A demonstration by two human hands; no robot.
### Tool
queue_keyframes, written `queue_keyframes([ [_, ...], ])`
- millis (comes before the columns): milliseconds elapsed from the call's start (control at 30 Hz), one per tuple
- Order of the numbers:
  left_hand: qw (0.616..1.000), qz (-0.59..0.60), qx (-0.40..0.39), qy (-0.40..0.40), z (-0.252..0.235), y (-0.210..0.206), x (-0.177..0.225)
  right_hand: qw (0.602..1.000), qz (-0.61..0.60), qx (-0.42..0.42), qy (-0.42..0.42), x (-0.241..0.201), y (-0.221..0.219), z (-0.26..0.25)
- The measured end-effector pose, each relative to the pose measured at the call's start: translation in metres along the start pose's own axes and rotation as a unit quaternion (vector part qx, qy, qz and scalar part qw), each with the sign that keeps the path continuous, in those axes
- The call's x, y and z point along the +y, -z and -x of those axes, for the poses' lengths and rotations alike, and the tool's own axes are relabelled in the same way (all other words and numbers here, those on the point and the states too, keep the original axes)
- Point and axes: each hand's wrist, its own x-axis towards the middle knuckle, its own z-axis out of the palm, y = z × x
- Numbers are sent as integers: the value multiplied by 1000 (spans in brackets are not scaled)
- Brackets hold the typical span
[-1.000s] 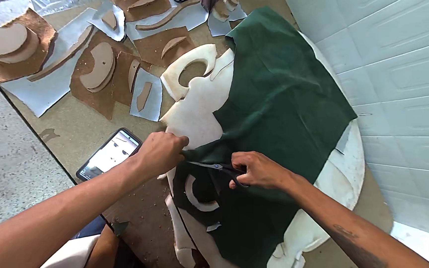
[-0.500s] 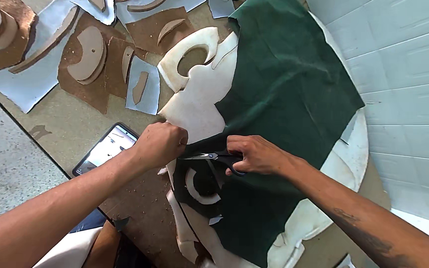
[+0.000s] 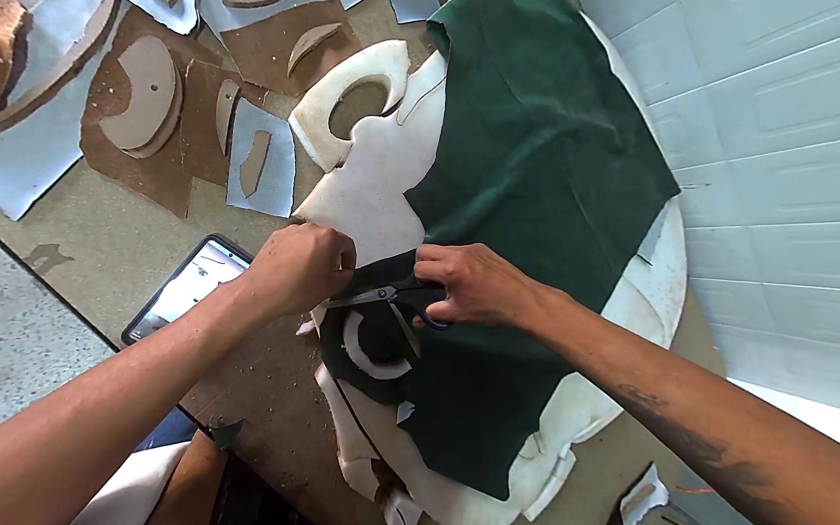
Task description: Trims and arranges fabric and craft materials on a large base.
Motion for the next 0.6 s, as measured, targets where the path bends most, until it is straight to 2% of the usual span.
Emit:
queue_keyframes([
  [167, 1000, -3, 0, -3, 0, 2, 4, 1000, 21, -13, 0, -14, -2, -20],
  [267, 1000, -2, -1, 8, 0, 3, 3, 999, 6, 18, 34, -12, -6, -19],
  [333, 1000, 2, 16, 15, 0, 5, 3, 1000, 4, 20, 22, -16, -4, -16],
  [400, 998, 9, 56, 17, 5, 9, 5, 1000, 7, 18, -10, -21, -1, -12],
  [467, 991, 19, 132, -1, 18, 15, 8, 998, 0, 28, -49, -22, -2, 3],
  [533, 973, 4, 227, -37, 38, 19, 13, 992, -35, 77, -92, -22, -10, 36],
  [600, 957, -6, 275, -95, 61, 10, 23, 973, -64, 131, -177, -24, -29, 78],
])
